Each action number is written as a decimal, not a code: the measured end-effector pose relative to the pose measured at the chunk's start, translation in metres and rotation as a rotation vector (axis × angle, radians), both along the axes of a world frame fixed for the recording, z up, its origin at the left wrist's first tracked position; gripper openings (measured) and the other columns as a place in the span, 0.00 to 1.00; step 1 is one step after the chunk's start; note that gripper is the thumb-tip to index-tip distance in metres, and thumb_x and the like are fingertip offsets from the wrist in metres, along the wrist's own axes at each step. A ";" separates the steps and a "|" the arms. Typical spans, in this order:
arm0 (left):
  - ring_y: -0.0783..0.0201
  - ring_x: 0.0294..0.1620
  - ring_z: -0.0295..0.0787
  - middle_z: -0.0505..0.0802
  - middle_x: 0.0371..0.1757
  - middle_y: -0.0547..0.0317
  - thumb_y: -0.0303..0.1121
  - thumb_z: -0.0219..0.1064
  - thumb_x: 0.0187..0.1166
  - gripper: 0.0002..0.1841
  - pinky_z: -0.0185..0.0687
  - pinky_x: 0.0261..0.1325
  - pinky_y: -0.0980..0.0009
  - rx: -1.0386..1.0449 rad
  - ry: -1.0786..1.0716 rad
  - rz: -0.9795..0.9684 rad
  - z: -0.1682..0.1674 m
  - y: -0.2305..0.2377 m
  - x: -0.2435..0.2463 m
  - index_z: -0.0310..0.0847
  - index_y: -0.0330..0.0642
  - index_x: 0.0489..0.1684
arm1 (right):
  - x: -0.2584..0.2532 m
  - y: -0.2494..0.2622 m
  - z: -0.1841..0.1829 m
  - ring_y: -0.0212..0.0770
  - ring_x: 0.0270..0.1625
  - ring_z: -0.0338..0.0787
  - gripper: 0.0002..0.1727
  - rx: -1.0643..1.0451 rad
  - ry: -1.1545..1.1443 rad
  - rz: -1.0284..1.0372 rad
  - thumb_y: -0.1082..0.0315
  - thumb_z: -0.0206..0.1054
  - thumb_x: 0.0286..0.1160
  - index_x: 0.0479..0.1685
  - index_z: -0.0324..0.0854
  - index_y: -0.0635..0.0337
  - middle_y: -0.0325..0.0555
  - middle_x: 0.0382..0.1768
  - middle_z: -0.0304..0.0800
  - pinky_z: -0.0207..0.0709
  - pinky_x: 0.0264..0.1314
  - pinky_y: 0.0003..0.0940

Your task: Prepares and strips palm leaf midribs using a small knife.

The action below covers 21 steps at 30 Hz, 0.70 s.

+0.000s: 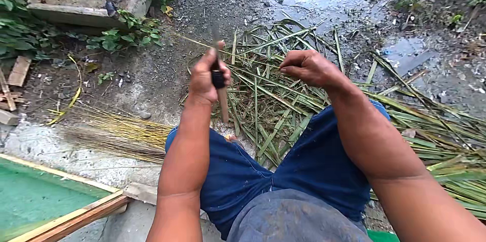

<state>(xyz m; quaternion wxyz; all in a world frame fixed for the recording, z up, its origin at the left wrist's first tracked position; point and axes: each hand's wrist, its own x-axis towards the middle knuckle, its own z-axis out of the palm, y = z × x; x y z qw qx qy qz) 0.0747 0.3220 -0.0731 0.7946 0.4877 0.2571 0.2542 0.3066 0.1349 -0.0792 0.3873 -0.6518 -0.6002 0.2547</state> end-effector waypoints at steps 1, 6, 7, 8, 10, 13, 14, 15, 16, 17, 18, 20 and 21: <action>0.73 0.15 0.79 0.81 0.17 0.71 0.46 0.36 0.96 0.22 0.80 0.19 0.75 -0.010 -0.036 0.069 0.003 0.007 -0.003 0.78 0.58 0.69 | 0.002 -0.001 0.001 0.29 0.37 0.85 0.09 0.002 0.000 -0.016 0.68 0.65 0.81 0.45 0.91 0.59 0.41 0.41 0.89 0.82 0.44 0.31; 0.72 0.15 0.79 0.81 0.18 0.68 0.44 0.41 0.95 0.21 0.80 0.18 0.76 -0.023 0.109 -0.105 -0.005 -0.037 0.019 0.74 0.51 0.74 | -0.010 0.007 0.000 0.30 0.35 0.85 0.09 -0.005 -0.004 -0.060 0.67 0.66 0.81 0.45 0.92 0.58 0.40 0.40 0.90 0.81 0.43 0.33; 0.70 0.15 0.80 0.81 0.18 0.64 0.43 0.44 0.95 0.20 0.81 0.18 0.75 -0.038 0.150 -0.168 -0.009 -0.048 0.025 0.74 0.47 0.75 | -0.012 0.008 -0.001 0.30 0.34 0.85 0.09 -0.016 -0.003 -0.053 0.67 0.66 0.82 0.45 0.92 0.58 0.40 0.40 0.90 0.81 0.42 0.33; 0.69 0.15 0.81 0.82 0.19 0.61 0.42 0.46 0.95 0.20 0.81 0.18 0.74 -0.052 0.173 -0.198 -0.011 -0.052 0.029 0.74 0.44 0.76 | -0.012 0.008 -0.001 0.30 0.34 0.84 0.09 -0.033 0.002 -0.039 0.66 0.65 0.83 0.46 0.91 0.58 0.40 0.39 0.89 0.81 0.42 0.33; 0.71 0.16 0.81 0.82 0.18 0.64 0.43 0.44 0.95 0.20 0.81 0.19 0.76 -0.029 0.149 -0.190 -0.009 -0.039 0.025 0.73 0.47 0.76 | -0.007 0.004 0.000 0.29 0.32 0.83 0.10 -0.042 0.005 -0.004 0.66 0.64 0.84 0.46 0.91 0.58 0.39 0.37 0.89 0.80 0.40 0.32; 0.74 0.16 0.79 0.81 0.19 0.71 0.46 0.37 0.96 0.22 0.81 0.21 0.77 0.015 0.027 0.021 0.000 0.005 0.003 0.76 0.56 0.71 | 0.006 -0.010 0.004 0.29 0.33 0.84 0.10 -0.062 0.000 0.023 0.66 0.63 0.84 0.45 0.91 0.58 0.38 0.37 0.90 0.80 0.41 0.32; 0.74 0.16 0.79 0.81 0.19 0.72 0.47 0.36 0.96 0.22 0.80 0.21 0.76 0.023 -0.016 0.108 0.005 0.019 -0.005 0.77 0.58 0.68 | 0.010 -0.014 0.005 0.29 0.33 0.84 0.10 -0.070 -0.001 0.022 0.66 0.63 0.83 0.44 0.91 0.58 0.39 0.37 0.90 0.80 0.40 0.33; 0.74 0.16 0.79 0.81 0.19 0.73 0.48 0.35 0.96 0.22 0.80 0.21 0.76 0.026 -0.054 0.189 0.009 0.031 -0.014 0.78 0.59 0.65 | 0.015 -0.018 0.007 0.29 0.32 0.84 0.10 -0.082 -0.001 0.017 0.67 0.63 0.83 0.43 0.91 0.58 0.39 0.36 0.90 0.80 0.39 0.34; 0.74 0.16 0.78 0.81 0.19 0.73 0.49 0.35 0.96 0.22 0.80 0.21 0.76 0.030 -0.087 0.265 0.013 0.042 -0.023 0.79 0.60 0.64 | 0.020 -0.023 0.008 0.29 0.30 0.82 0.10 -0.096 -0.005 0.009 0.67 0.63 0.83 0.43 0.91 0.58 0.39 0.35 0.89 0.80 0.37 0.33; 0.74 0.16 0.78 0.81 0.19 0.72 0.49 0.36 0.96 0.22 0.79 0.20 0.76 0.030 -0.120 0.343 0.016 0.051 -0.031 0.79 0.59 0.63 | 0.025 -0.028 0.010 0.28 0.27 0.80 0.10 -0.113 -0.004 -0.003 0.67 0.63 0.84 0.43 0.90 0.58 0.38 0.33 0.88 0.78 0.35 0.31; 0.73 0.16 0.78 0.80 0.19 0.71 0.49 0.37 0.96 0.22 0.79 0.20 0.76 0.019 -0.152 0.422 0.018 0.060 -0.039 0.79 0.58 0.62 | 0.031 -0.033 0.011 0.26 0.24 0.77 0.10 -0.126 0.000 -0.023 0.67 0.63 0.83 0.43 0.90 0.58 0.37 0.30 0.86 0.75 0.30 0.29; 0.72 0.16 0.78 0.80 0.19 0.70 0.49 0.40 0.96 0.19 0.80 0.21 0.75 -0.027 -0.222 0.586 0.019 0.075 -0.054 0.79 0.56 0.56 | 0.042 -0.042 0.012 0.27 0.21 0.74 0.10 -0.158 0.006 -0.081 0.67 0.62 0.84 0.43 0.90 0.59 0.37 0.25 0.84 0.72 0.27 0.30; 0.71 0.16 0.79 0.80 0.19 0.69 0.49 0.42 0.95 0.18 0.80 0.21 0.74 -0.046 -0.251 0.661 0.018 0.080 -0.061 0.78 0.55 0.51 | 0.046 -0.045 0.013 0.28 0.21 0.74 0.11 -0.173 0.006 -0.121 0.67 0.62 0.84 0.44 0.90 0.59 0.38 0.24 0.84 0.72 0.27 0.32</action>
